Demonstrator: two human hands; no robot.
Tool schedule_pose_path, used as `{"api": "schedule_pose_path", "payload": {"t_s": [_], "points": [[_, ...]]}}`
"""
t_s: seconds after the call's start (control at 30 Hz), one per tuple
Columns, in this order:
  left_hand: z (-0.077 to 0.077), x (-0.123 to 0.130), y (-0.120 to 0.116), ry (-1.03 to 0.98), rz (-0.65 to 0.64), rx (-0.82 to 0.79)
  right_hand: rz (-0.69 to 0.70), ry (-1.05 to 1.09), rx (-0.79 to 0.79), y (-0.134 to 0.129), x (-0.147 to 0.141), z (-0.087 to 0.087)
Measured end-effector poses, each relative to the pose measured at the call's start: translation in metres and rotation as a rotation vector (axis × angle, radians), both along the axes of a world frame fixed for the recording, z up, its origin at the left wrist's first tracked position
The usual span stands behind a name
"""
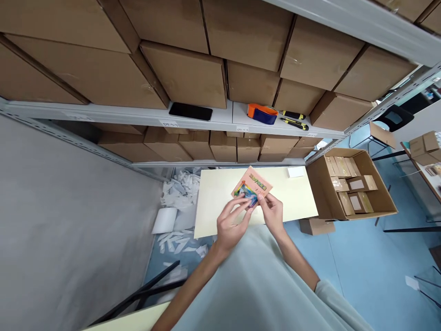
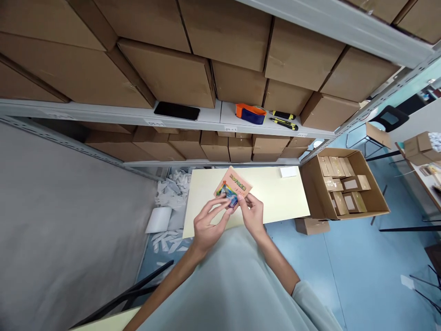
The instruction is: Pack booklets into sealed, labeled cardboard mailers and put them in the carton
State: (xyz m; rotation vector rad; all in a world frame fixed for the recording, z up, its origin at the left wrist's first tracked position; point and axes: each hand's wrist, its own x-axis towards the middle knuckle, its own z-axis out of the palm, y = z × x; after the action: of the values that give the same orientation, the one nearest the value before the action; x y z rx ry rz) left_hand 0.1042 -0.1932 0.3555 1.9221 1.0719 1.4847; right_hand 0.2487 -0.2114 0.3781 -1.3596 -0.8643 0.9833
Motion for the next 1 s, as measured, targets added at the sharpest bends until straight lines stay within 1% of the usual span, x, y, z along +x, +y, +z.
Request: {"api": "schedule_pose_path", "payload": {"t_s": [0.07,0.1,0.13,0.2,0.23,0.27,0.3,0.33,0.43,0.53,0.6,0.77,0.9,1.0], "points": [[0.004,-0.010,0.003,-0.022,0.097,-0.124,0.041,0.012,-0.012,0.000,0.011,0.003],[0.006,-0.015,0.006,-0.046,0.109,-0.219,0.069,0.013,-0.022,0.000,0.016,0.004],[0.006,-0.020,0.009,-0.077,0.085,-0.336,0.100,0.009,-0.033,-0.001,0.019,0.005],[0.005,-0.027,0.015,-0.142,-0.029,-0.578,0.158,-0.012,-0.058,-0.002,0.022,0.004],[0.004,-0.030,0.017,-0.167,-0.080,-0.668,0.177,-0.021,-0.068,-0.003,0.022,0.003],[0.003,-0.031,0.019,-0.181,-0.110,-0.722,0.187,-0.028,-0.072,-0.004,0.021,0.001],[0.002,-0.032,0.019,-0.184,-0.117,-0.735,0.190,-0.036,-0.069,-0.004,0.020,0.000],[0.001,-0.032,0.018,-0.178,-0.105,-0.714,0.185,-0.048,-0.062,-0.005,0.019,-0.002],[0.002,-0.029,0.013,-0.100,-0.031,-0.563,0.147,-0.142,-0.031,-0.010,0.016,-0.002],[0.006,-0.024,0.006,-0.019,0.061,-0.440,0.124,-0.330,-0.030,-0.015,0.014,0.003],[0.010,-0.021,0.002,0.010,0.093,-0.384,0.107,-0.472,-0.045,-0.018,0.011,0.007],[0.021,-0.017,-0.004,0.056,0.108,-0.244,0.036,-0.747,-0.054,-0.024,0.001,0.011],[0.028,-0.015,-0.007,0.087,0.118,-0.138,0.018,-0.826,0.009,-0.028,-0.007,0.008],[0.030,-0.012,-0.008,0.092,0.128,-0.093,0.013,-0.900,0.073,-0.032,-0.010,0.006]]}}
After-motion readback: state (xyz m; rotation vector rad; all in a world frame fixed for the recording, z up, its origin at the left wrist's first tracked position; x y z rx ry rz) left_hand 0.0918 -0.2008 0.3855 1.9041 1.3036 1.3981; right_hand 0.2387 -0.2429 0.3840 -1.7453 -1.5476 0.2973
